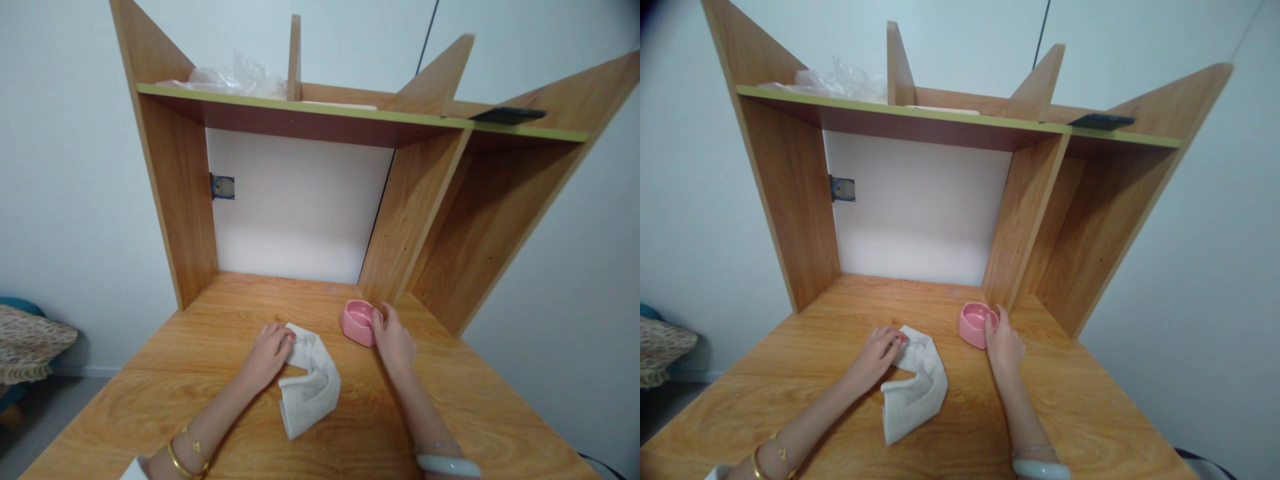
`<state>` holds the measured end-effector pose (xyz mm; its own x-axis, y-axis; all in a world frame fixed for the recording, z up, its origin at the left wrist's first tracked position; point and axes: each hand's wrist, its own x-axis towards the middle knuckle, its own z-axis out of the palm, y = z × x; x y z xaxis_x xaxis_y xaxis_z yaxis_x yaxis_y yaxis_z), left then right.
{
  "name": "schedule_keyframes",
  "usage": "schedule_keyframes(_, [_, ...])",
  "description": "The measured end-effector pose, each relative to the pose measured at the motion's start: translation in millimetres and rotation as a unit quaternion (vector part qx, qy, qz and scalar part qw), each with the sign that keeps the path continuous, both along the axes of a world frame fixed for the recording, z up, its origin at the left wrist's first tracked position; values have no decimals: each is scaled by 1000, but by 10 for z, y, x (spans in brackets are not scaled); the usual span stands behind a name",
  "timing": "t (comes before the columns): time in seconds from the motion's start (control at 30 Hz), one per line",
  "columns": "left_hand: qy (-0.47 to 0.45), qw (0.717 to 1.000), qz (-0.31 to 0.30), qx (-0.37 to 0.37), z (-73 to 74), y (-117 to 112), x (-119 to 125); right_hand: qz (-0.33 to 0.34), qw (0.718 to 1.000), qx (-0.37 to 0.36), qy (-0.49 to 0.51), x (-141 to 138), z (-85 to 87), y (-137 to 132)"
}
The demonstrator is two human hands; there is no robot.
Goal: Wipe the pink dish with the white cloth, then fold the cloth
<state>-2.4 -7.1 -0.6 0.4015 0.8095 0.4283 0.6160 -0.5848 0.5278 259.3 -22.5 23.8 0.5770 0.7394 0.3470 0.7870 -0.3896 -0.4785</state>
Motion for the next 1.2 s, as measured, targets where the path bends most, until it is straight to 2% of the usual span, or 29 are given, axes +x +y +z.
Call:
schedule_keyframes(0.13, [-32, 999, -9, 2, 18, -22, -8, 108, 988, -24, -109, -257, 17, -19])
schedule_keyframes(0.2, [-45, 999, -8, 2, 25, -29, -12, 135, 981, -30, -138, -311, -7, -10])
schedule_keyframes(0.53, [-6, 1000, 14, 23, -14, 23, -17, 98, 987, -59, -114, -214, -36, -8])
schedule_keyframes(0.67, [34, 997, 65, 28, 6, 51, -56, 111, 988, -26, -102, -222, -27, -12])
schedule_keyframes(0.73, [63, 992, 101, 31, 17, 63, -84, 150, 985, 19, -86, -249, -18, -12])
schedule_keyframes(0.83, [116, 981, 156, 25, 31, 69, -120, 291, 953, 78, -24, -365, -6, -25])
schedule_keyframes(0.9, [150, 972, 182, 17, 42, 65, -134, 404, 912, 71, 17, -490, 8, -57])
schedule_keyframes(0.97, [174, 966, 192, 12, 54, 55, -137, 487, 872, 43, 35, -628, 31, -107])
schedule_keyframes(1.07, [182, 967, 179, 7, 52, 37, -116, 551, 833, 11, 48, -793, 76, -196])
schedule_keyframes(1.2, [171, 973, 153, 0, -7, 26, -55, 588, 806, -41, 52, -871, 95, -281])
